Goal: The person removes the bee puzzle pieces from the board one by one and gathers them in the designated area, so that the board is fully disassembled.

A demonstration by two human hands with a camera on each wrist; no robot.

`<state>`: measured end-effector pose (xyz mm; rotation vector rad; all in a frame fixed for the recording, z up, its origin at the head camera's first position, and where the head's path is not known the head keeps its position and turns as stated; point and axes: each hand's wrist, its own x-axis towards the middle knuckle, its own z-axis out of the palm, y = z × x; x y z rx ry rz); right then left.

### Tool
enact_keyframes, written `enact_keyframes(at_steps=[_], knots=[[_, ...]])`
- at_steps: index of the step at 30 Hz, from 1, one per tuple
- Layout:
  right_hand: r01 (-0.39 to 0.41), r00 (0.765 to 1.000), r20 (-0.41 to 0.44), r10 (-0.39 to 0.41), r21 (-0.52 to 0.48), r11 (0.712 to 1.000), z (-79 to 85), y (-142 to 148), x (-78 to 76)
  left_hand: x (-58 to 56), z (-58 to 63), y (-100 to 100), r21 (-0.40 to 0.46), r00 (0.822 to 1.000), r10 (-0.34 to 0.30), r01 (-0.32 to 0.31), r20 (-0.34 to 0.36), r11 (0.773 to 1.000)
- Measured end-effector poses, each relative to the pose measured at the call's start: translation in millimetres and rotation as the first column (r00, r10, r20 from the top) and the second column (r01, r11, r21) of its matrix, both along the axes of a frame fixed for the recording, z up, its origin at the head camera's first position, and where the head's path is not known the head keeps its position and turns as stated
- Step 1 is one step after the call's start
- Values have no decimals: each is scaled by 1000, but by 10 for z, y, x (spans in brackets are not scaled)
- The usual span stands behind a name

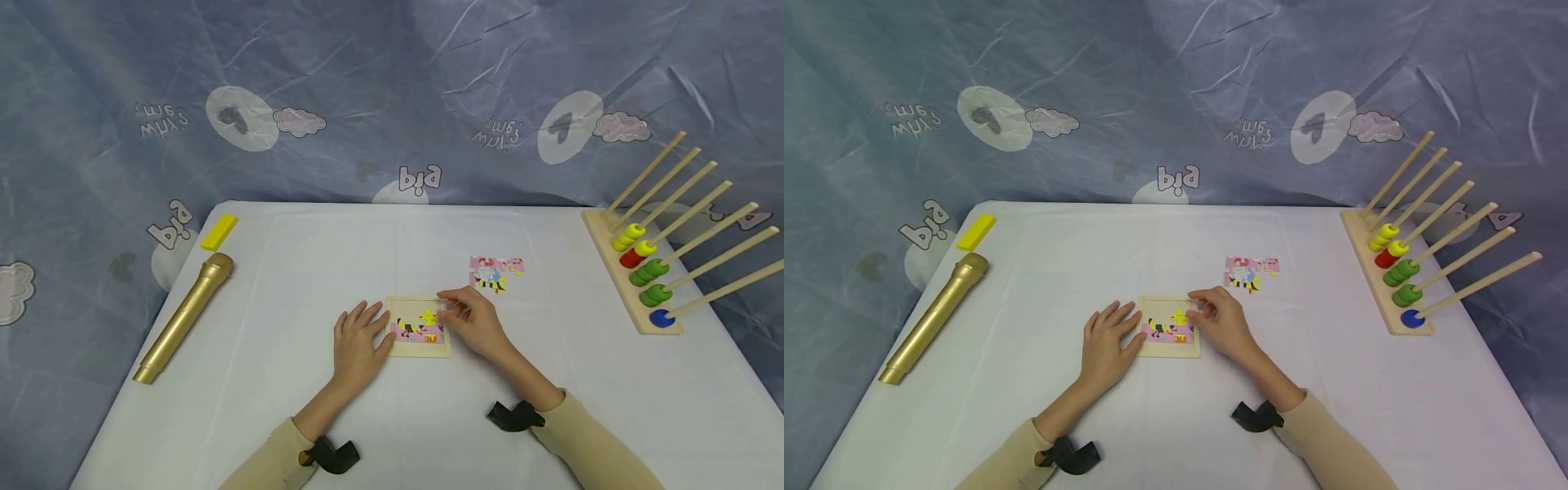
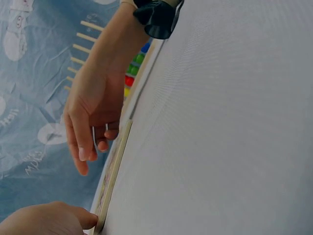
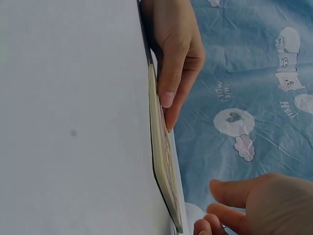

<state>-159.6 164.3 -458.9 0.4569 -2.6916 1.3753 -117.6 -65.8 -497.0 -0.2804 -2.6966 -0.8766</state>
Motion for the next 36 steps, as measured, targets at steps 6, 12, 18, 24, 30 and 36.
enact_keyframes(at_steps=[6,12,18,24,30,36], knots=[[-12,1000,-3,12,-3,1000,-53,-3,-9,3,0,1,1,1000,-3,3,0,1000],[-15,1000,-3,15,11,1000,-104,0,-24,1,6,-4,-11,1000,-1,1,3,1000],[-21,1000,-6,21,31,999,-106,-7,-26,0,13,-7,-7,1000,0,0,5,1000],[-26,999,-26,29,110,994,-126,-4,-26,-2,7,-4,-2,1000,1,-1,1,1000],[-22,998,-47,30,162,987,-137,-21,-16,-3,17,-12,1,1000,-4,4,-3,1000],[-24,998,-45,33,186,982,-120,-33,-8,-2,14,-10,4,1000,-6,6,4,1000]])
